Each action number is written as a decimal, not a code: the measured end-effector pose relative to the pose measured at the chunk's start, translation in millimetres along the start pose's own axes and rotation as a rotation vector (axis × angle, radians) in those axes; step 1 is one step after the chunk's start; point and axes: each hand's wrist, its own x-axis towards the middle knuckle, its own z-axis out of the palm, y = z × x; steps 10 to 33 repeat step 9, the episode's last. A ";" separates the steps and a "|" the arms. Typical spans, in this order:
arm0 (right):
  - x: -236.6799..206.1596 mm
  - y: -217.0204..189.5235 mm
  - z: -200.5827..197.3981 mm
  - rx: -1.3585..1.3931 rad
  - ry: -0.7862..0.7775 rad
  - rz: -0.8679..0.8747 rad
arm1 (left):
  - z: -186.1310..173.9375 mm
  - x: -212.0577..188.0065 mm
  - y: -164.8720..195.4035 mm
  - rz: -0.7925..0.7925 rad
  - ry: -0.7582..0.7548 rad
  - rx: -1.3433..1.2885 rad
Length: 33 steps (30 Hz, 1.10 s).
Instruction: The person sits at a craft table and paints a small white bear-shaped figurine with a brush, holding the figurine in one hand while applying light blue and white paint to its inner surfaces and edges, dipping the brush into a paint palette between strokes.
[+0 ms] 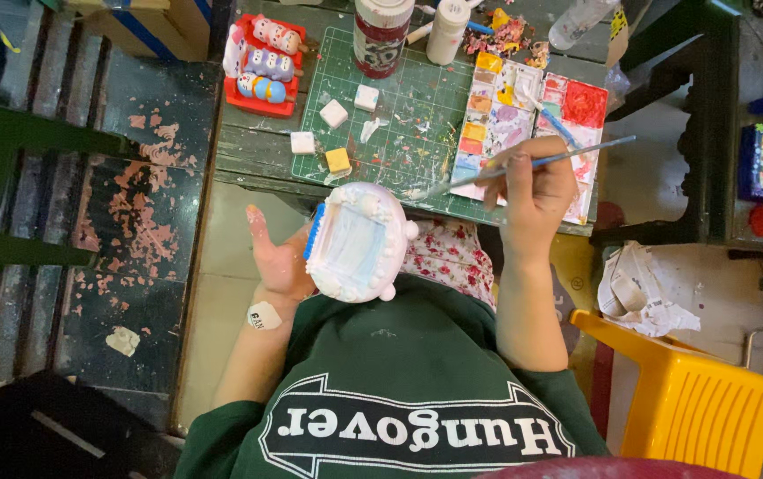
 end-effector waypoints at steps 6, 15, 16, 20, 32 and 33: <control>-6.7 -3.0 -4.8 -0.024 -0.327 0.070 | -3.3 -1.8 -1.1 -0.020 -0.014 -0.019; 2.8 2.0 -0.8 -0.013 0.021 0.034 | -1.1 -1.9 -0.6 -0.021 -0.011 0.014; 2.8 2.0 -0.8 -0.013 0.021 0.034 | -1.1 -1.9 -0.6 -0.021 -0.011 0.014; 2.8 2.0 -0.8 -0.013 0.021 0.034 | -1.1 -1.9 -0.6 -0.021 -0.011 0.014; 2.8 2.0 -0.8 -0.013 0.021 0.034 | -1.1 -1.9 -0.6 -0.021 -0.011 0.014; 2.8 2.0 -0.8 -0.013 0.021 0.034 | -1.1 -1.9 -0.6 -0.021 -0.011 0.014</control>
